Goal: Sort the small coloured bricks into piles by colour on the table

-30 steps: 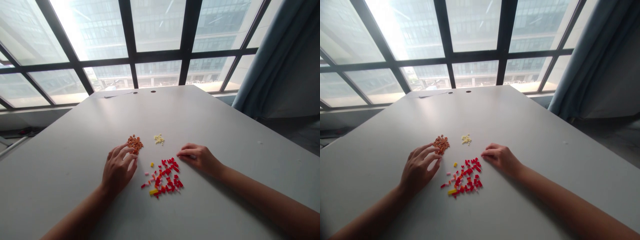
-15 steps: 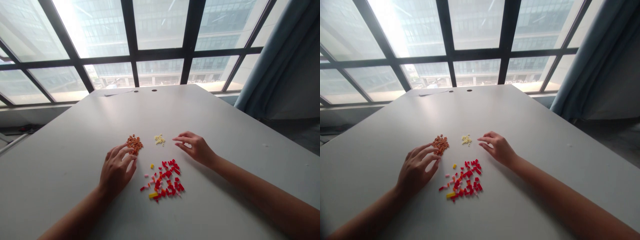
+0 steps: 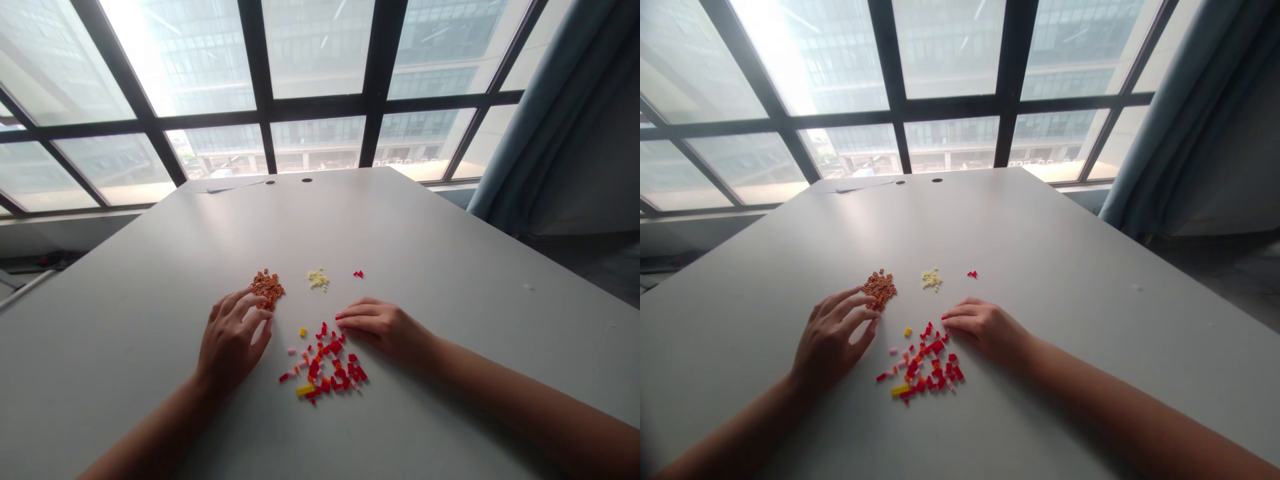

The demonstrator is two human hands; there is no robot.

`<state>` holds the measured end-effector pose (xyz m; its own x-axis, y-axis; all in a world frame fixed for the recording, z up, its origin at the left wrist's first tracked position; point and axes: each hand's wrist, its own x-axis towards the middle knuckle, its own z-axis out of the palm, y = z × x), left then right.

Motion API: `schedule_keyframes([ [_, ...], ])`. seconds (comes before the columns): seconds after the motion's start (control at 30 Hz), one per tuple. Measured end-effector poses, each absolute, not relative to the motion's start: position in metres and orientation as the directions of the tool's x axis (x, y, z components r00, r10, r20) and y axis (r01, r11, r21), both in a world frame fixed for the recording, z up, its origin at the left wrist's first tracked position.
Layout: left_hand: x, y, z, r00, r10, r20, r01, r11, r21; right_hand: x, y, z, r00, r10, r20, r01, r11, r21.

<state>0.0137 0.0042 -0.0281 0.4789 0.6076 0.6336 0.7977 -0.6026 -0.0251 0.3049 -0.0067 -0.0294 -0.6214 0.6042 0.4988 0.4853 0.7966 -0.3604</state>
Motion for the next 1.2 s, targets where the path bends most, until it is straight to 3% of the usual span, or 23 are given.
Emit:
schedule_keyframes([
  [0.17, 0.013, 0.005, -0.029, 0.480, 0.614, 0.627, 0.796, -0.604, -0.018, 0.305, -0.008, -0.023, -0.604, 0.628, 0.490, 0.548, 0.774, -0.318],
  [0.4, 0.013, 0.005, -0.028, 0.486, 0.610, 0.625, 0.792, -0.610, -0.020, 0.312, -0.005, -0.025, -0.768, 0.508, 0.390, 0.510, 0.853, -0.109],
  [0.67, 0.013, 0.004, -0.028, 0.483, 0.605, 0.633, 0.787, -0.617, -0.012, 0.332, 0.023, -0.030, -0.666, 0.568, 0.483, 0.535, 0.815, -0.221],
  [0.9, 0.013, 0.005, -0.029, 0.495, 0.601, 0.628, 0.781, -0.624, -0.018, 0.341, 0.046, -0.025, -0.544, 0.646, 0.535, 0.713, 0.692, -0.112],
  [1.0, 0.013, 0.004, -0.028, 0.496, 0.602, 0.626, 0.780, -0.625, -0.018, 0.343, 0.042, -0.017, -0.459, 0.694, 0.554, 0.748, 0.639, -0.181],
  [1.1, 0.013, 0.005, -0.028, 0.497, 0.601, 0.626, 0.780, -0.625, -0.020, 0.346, 0.033, -0.014, -0.450, 0.779, 0.436, 0.715, 0.607, -0.346],
  [1.2, 0.013, 0.005, -0.029, 0.499, 0.599, 0.626, 0.780, -0.625, -0.023, 0.347, 0.027, -0.016, -0.458, 0.812, 0.362, 0.707, 0.579, -0.406],
])
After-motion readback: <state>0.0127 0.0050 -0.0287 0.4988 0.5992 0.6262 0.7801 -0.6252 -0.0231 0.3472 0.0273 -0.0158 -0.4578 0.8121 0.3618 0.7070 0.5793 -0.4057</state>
